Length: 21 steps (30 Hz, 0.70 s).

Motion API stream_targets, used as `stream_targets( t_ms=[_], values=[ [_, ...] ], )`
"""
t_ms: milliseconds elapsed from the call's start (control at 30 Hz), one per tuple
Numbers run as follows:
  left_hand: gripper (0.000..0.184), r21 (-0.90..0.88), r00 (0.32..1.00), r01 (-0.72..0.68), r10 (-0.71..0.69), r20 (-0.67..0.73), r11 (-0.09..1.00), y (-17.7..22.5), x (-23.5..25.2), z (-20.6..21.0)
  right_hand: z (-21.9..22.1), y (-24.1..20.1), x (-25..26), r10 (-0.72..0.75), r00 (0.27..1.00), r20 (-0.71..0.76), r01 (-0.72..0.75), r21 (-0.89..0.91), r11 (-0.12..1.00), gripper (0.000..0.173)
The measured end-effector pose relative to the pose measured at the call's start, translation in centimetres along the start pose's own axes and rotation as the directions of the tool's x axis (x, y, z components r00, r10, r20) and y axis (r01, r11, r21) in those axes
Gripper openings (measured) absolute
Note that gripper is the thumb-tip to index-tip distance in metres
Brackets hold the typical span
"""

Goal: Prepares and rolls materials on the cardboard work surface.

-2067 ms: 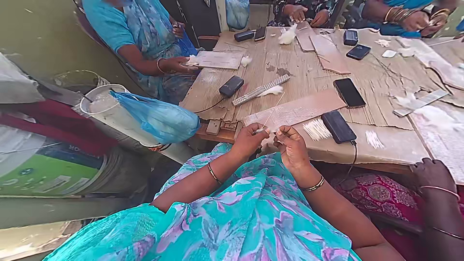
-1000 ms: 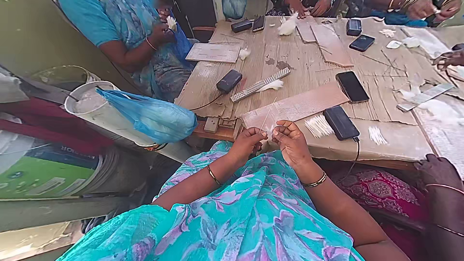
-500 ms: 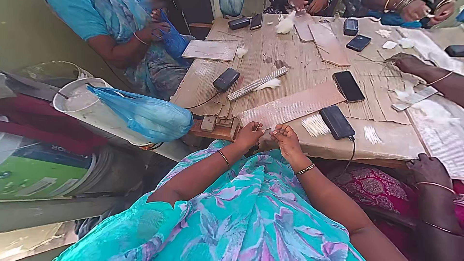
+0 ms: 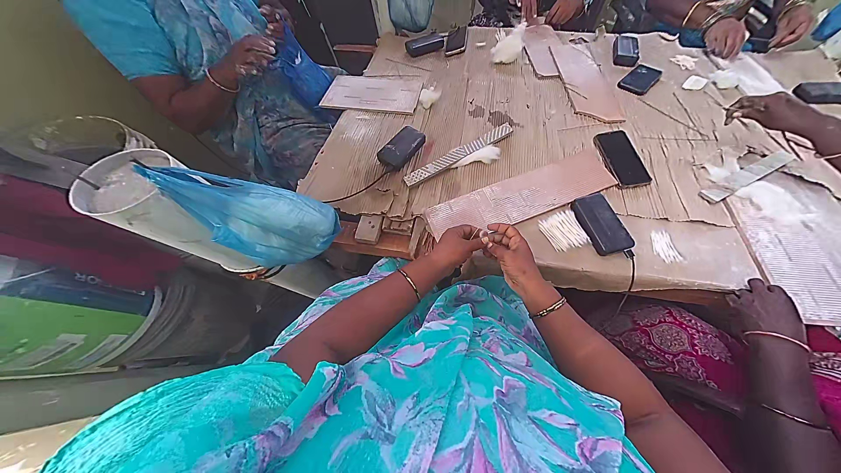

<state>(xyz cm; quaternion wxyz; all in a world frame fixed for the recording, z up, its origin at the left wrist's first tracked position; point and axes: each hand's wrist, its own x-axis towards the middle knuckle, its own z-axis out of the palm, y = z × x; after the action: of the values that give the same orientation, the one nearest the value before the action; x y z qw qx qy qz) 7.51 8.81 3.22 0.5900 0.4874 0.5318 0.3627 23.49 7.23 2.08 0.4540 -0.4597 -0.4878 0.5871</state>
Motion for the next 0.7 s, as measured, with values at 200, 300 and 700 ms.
stream_targets(
  t_ms=[200,300,700],
  values=[
    [0.006,-0.271,0.998,-0.029,0.012,-0.063,0.962,-0.3,-1.0,-0.9,0.2,-1.0,-0.6,-0.105,0.990,-0.098,0.101,-0.050,0.994,0.035],
    [0.004,-0.347,0.986,-0.148,0.112,-0.123,0.926,0.0,-2.0,-0.9,0.8,-2.1,-1.2,-0.022,0.983,-0.183,0.025,0.011,1.000,0.029],
    [0.014,0.315,0.758,-0.600,0.648,-0.071,0.736,-0.7,-4.7,-0.2,3.0,-3.6,-3.2,0.075,0.992,-0.098,-0.029,0.406,0.914,0.007]
  ],
)
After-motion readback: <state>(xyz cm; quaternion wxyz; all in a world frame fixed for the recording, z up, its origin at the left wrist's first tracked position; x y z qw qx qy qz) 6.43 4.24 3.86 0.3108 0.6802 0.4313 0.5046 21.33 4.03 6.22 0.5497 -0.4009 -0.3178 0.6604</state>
